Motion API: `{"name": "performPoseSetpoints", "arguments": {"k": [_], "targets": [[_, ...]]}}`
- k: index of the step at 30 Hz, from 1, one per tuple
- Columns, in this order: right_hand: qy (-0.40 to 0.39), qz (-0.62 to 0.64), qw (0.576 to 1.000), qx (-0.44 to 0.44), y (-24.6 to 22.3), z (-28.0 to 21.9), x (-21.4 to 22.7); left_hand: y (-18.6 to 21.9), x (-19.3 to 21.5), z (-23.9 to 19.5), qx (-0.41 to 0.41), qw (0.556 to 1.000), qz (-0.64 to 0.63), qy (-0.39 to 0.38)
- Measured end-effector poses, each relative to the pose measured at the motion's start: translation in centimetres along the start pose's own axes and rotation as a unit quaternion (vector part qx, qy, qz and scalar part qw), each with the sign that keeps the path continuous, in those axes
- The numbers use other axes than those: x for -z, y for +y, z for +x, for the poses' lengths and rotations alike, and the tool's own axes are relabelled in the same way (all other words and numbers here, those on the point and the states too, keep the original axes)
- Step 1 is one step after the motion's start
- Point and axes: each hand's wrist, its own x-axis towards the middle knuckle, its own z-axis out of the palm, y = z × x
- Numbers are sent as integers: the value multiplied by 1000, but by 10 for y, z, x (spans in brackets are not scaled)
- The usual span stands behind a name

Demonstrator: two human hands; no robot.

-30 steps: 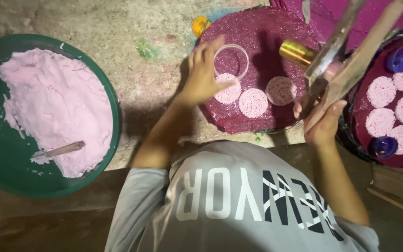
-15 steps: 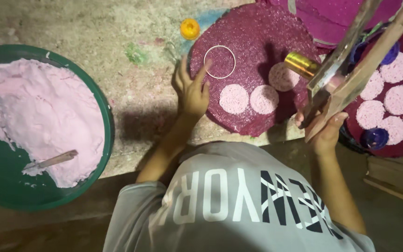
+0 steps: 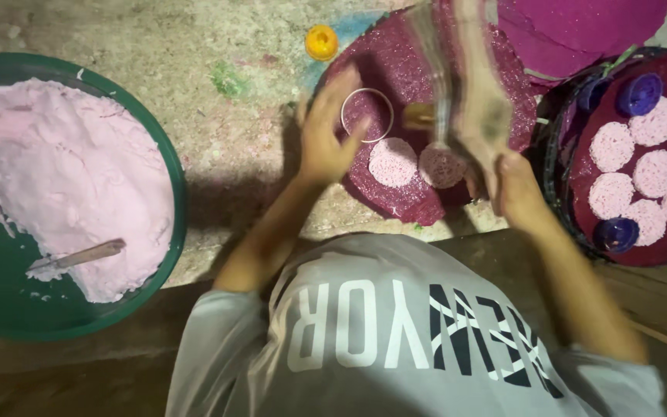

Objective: The person scoops pink paste from a green basin into a handheld metal mold and presses it onto a glittery pink circular tray. They repeat this process to form multiple round pink items on the tray.

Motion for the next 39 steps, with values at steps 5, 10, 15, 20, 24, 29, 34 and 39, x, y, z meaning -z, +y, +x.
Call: {"name": "performPoseSetpoints", "arguments": {"k": [5, 10, 15, 20, 24, 29, 34, 39], "targets": [[-259, 8, 963, -73, -52, 49, 11, 0, -3, 70, 3, 601, -792, -105], [-207, -227, 946, -100, -120, 78, 18, -18, -2, 85, 1, 586, -810, 23], [-141, -296, 945, 0, -147, 85, -13, -45, 15, 84, -51, 599, -798, 54], [-165, -289, 942, -31, -148, 81, -23, -60, 10, 72, -25, 602, -794, 83], [-159, -321, 930, -81, -155, 80, -10, -57, -15, 74, 32, 561, -818, 124], [-74, -375, 924, -4, -157, 82, -6, -53, -18, 99, 52, 563, -813, 141], [-53, -317, 946, 25, -145, 91, -21, -52, 5, 112, 31, 612, -781, 122], [-81, -263, 958, 75, -133, 93, -39, -49, 21, 101, 34, 632, -762, 136]]}}
